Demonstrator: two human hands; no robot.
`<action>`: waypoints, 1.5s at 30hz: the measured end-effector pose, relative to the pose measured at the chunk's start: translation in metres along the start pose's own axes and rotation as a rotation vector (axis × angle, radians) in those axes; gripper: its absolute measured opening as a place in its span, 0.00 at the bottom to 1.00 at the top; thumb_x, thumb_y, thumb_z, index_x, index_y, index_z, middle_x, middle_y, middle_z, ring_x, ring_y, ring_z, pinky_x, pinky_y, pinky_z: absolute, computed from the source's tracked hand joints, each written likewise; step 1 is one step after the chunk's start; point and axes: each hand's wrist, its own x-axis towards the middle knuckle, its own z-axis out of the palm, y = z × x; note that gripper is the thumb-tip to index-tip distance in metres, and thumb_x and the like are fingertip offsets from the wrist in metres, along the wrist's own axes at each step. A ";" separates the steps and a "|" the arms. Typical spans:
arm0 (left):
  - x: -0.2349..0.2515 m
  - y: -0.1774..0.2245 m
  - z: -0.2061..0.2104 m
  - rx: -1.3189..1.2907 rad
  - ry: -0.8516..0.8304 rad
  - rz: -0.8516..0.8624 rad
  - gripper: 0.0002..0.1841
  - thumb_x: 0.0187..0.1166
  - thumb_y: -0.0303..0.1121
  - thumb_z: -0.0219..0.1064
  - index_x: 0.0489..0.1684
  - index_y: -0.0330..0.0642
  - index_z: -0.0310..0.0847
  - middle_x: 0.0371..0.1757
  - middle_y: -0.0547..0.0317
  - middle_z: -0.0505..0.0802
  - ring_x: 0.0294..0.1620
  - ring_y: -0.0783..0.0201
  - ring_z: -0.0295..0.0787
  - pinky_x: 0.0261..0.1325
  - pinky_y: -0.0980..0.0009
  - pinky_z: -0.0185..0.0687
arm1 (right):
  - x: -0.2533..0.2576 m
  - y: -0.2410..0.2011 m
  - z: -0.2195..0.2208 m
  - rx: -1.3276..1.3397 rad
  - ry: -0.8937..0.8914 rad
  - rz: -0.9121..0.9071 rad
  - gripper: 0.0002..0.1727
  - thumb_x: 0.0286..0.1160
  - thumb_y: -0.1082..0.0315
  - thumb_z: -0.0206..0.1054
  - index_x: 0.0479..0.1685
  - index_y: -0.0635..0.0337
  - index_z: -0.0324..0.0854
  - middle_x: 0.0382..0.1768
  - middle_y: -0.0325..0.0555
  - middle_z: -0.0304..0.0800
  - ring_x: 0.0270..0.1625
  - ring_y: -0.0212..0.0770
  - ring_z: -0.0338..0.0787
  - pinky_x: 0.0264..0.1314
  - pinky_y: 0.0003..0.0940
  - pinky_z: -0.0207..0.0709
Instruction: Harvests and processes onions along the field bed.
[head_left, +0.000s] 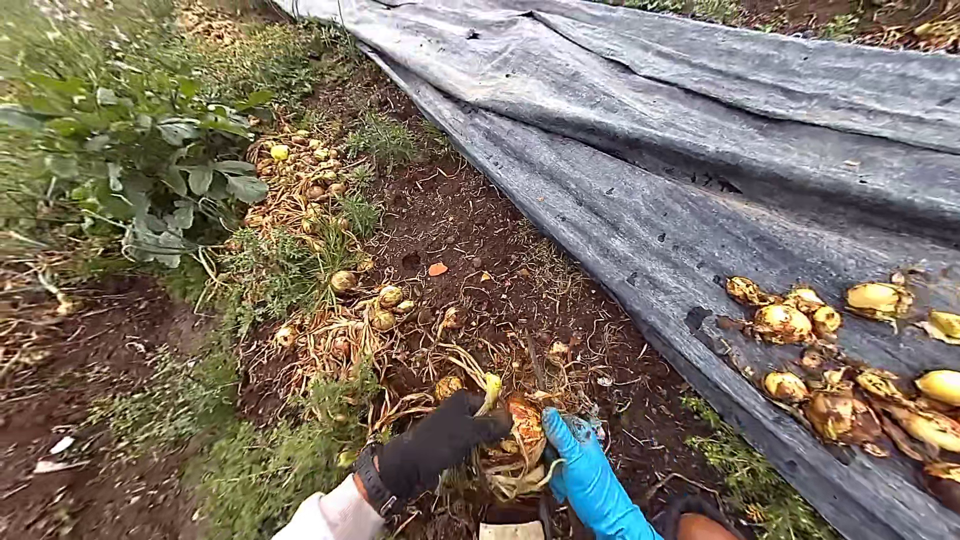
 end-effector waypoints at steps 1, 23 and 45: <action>0.004 0.001 -0.008 0.166 0.046 0.036 0.20 0.65 0.55 0.79 0.24 0.49 0.85 0.26 0.70 0.89 0.30 0.74 0.87 0.39 0.67 0.85 | 0.003 0.006 0.001 -0.020 -0.004 0.016 0.29 0.75 0.32 0.60 0.21 0.46 0.79 0.10 0.26 0.68 0.11 0.26 0.65 0.15 0.26 0.65; 0.053 -0.008 -0.042 0.983 0.306 -0.303 0.16 0.86 0.43 0.61 0.52 0.41 0.89 0.49 0.41 0.94 0.57 0.38 0.92 0.58 0.35 0.83 | -0.001 -0.010 -0.036 -0.485 0.181 -0.223 0.42 0.64 0.46 0.80 0.67 0.74 0.77 0.58 0.50 0.91 0.63 0.28 0.88 0.73 0.27 0.78; 0.020 -0.005 -0.014 0.104 -0.161 -0.026 0.21 0.68 0.51 0.81 0.42 0.45 0.86 0.34 0.66 0.92 0.35 0.73 0.89 0.45 0.68 0.88 | 0.031 0.018 -0.032 -0.089 -0.091 0.058 0.37 0.69 0.25 0.64 0.45 0.53 0.84 0.18 0.30 0.81 0.17 0.28 0.77 0.22 0.27 0.78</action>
